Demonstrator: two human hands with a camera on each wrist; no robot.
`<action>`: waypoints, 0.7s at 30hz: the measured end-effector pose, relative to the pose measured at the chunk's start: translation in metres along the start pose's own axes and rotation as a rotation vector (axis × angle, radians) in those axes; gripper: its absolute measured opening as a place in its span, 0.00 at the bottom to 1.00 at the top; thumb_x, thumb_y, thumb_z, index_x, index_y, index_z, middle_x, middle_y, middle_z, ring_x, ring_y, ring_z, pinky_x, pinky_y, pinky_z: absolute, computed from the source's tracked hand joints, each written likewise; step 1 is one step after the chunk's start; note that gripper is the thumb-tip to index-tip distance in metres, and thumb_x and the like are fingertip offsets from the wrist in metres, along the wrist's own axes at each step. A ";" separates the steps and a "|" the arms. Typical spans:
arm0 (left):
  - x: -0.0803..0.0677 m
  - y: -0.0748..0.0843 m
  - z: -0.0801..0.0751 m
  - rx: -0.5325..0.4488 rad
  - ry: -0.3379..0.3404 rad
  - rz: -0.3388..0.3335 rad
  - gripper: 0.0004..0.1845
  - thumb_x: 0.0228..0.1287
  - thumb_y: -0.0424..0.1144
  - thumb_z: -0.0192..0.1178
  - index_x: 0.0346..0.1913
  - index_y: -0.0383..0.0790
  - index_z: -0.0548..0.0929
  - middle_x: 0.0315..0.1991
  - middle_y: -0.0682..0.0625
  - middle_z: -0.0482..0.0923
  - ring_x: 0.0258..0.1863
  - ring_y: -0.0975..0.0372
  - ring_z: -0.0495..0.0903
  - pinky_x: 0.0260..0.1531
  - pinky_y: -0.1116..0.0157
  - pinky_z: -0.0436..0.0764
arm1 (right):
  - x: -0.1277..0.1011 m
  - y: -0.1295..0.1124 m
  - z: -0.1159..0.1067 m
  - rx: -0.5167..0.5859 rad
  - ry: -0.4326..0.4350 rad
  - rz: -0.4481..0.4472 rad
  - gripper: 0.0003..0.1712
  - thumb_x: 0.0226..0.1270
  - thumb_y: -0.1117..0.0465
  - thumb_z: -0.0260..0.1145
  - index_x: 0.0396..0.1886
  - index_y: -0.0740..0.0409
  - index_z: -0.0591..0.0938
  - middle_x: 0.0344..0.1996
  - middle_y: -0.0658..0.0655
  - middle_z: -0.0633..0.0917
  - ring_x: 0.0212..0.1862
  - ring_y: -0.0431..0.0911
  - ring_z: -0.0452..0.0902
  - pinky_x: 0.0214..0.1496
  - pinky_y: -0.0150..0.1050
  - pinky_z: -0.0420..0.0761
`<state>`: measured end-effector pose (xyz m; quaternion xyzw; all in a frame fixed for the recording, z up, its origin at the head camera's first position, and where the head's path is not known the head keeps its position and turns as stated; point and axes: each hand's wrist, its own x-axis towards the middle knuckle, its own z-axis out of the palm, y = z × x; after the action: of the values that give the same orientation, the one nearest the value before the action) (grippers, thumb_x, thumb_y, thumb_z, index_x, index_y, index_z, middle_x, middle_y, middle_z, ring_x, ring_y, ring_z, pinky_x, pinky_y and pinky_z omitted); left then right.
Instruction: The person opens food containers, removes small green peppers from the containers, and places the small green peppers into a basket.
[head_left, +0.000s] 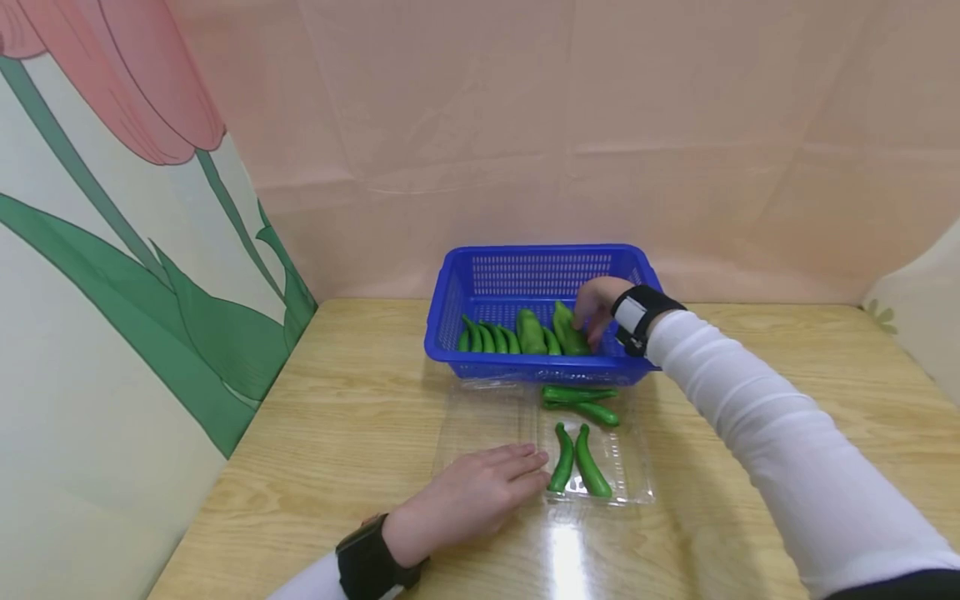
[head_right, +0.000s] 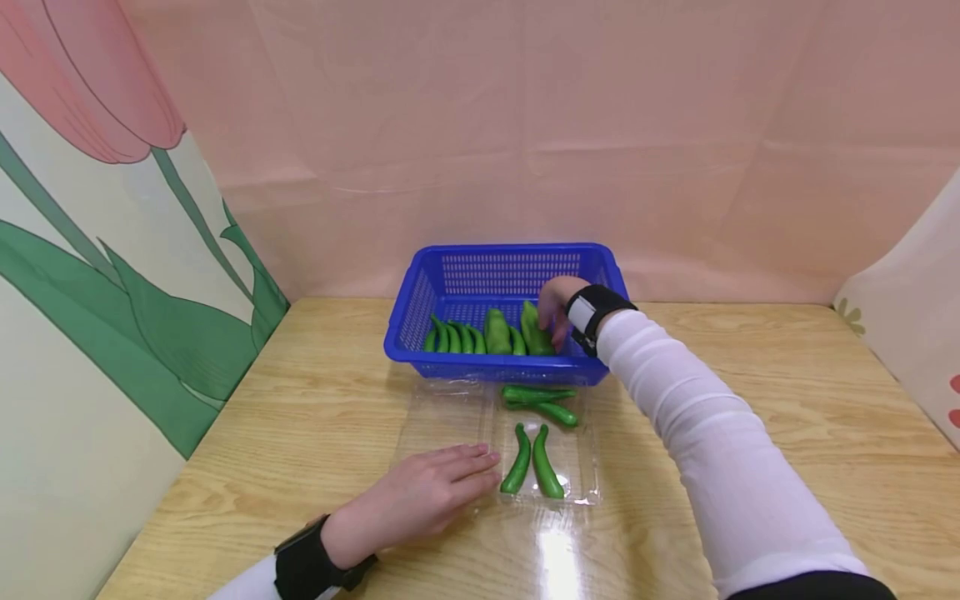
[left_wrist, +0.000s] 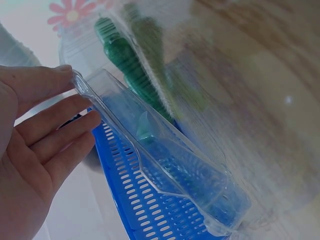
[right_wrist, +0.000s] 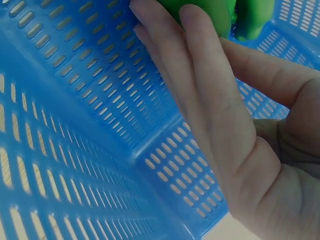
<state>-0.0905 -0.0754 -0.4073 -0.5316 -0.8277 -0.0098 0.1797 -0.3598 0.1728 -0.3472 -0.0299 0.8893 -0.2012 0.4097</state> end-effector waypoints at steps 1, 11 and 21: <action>0.000 0.000 0.000 0.001 -0.001 0.001 0.17 0.66 0.38 0.56 0.57 0.46 0.79 0.60 0.49 0.76 0.62 0.60 0.74 0.64 0.68 0.71 | 0.000 0.000 0.000 0.011 0.000 0.003 0.23 0.70 0.65 0.54 0.58 0.78 0.68 0.50 0.77 0.78 0.44 0.52 0.85 0.57 0.43 0.82; 0.001 0.002 0.001 0.017 0.008 0.015 0.17 0.65 0.39 0.57 0.56 0.45 0.79 0.60 0.49 0.76 0.61 0.59 0.75 0.64 0.67 0.71 | -0.006 0.006 -0.003 0.037 -0.029 -0.010 0.26 0.70 0.63 0.56 0.60 0.77 0.67 0.47 0.76 0.80 0.45 0.53 0.85 0.59 0.45 0.80; 0.000 0.004 0.000 0.029 0.012 0.017 0.17 0.64 0.38 0.57 0.56 0.45 0.79 0.60 0.48 0.76 0.61 0.59 0.74 0.64 0.66 0.71 | -0.038 0.009 -0.011 0.015 0.092 -0.126 0.30 0.69 0.61 0.58 0.63 0.77 0.64 0.57 0.76 0.74 0.43 0.55 0.85 0.54 0.46 0.83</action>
<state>-0.0873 -0.0742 -0.4081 -0.5359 -0.8221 0.0007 0.1925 -0.3415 0.1927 -0.3168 -0.0734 0.9020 -0.2342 0.3550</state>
